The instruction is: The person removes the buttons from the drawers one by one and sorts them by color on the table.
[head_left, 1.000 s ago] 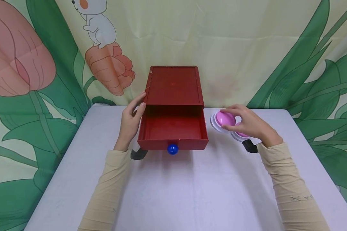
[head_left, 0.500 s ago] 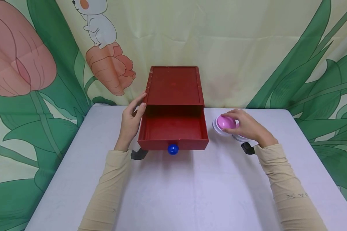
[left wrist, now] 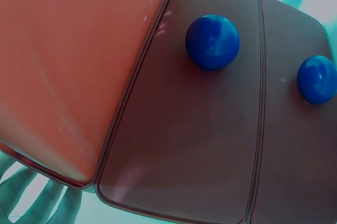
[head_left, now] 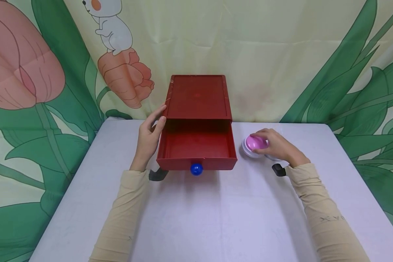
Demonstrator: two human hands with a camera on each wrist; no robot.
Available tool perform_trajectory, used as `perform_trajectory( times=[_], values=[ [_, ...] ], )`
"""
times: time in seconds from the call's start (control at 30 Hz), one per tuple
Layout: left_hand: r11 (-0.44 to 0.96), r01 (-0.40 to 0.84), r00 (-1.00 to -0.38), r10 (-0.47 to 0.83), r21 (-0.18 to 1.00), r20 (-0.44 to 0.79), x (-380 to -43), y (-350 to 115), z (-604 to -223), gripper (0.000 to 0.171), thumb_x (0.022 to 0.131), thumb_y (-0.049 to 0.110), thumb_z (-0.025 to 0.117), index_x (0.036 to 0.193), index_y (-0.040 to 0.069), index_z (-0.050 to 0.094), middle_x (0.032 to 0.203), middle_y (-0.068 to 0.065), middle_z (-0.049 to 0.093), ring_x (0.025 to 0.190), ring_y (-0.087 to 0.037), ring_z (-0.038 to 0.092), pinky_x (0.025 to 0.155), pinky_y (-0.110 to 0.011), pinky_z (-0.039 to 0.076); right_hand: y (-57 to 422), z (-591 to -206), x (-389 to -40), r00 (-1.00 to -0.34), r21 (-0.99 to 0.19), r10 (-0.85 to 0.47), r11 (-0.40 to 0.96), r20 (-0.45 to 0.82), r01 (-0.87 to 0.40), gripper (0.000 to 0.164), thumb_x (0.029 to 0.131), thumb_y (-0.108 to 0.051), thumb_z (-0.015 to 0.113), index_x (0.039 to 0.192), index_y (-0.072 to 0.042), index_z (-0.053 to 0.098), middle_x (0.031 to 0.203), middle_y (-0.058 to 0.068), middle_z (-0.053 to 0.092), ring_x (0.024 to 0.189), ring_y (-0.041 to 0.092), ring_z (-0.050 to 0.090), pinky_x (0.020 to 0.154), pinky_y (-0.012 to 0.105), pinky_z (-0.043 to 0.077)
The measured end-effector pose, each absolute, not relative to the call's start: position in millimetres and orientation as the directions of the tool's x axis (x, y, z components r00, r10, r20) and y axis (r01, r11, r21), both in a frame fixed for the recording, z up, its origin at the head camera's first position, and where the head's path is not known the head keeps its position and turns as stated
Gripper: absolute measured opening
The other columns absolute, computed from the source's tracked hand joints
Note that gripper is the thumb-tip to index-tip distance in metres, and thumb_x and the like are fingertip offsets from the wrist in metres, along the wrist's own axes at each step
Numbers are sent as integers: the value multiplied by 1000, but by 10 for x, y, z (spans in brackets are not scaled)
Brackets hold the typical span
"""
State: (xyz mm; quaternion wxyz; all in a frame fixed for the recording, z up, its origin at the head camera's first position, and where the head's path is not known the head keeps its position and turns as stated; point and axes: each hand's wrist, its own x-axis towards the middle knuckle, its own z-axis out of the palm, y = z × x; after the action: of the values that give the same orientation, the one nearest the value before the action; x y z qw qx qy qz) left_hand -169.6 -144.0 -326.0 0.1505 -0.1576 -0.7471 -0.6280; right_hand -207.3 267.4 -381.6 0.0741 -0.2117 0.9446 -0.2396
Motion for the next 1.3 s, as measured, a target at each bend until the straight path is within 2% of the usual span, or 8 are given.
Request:
perform_trajectory(
  times=[0.93, 1.3],
  values=[
    [173, 419, -908, 47, 892, 417, -1681, -1437, -3239, 44, 103, 11, 50, 146, 2, 47, 153, -10, 46, 133, -23, 49, 108, -43, 46, 2657, -3960, -2117, -903, -466, -416, 823, -106, -324, 56, 84, -12, 78, 135, 2, 58, 132, 26, 56, 125, 44, 47, 100, 58, 47],
    [177, 427, -904, 46, 887, 425, -1678, -1435, -3235, 43, 103, 10, 50, 145, 1, 48, 153, -10, 46, 132, -23, 50, 108, -41, 46, 2629, -4012, -2133, -904, -459, -414, 827, -109, -323, 57, 83, -14, 79, 134, 1, 59, 132, 25, 57, 125, 43, 49, 95, 56, 52]
  ],
)
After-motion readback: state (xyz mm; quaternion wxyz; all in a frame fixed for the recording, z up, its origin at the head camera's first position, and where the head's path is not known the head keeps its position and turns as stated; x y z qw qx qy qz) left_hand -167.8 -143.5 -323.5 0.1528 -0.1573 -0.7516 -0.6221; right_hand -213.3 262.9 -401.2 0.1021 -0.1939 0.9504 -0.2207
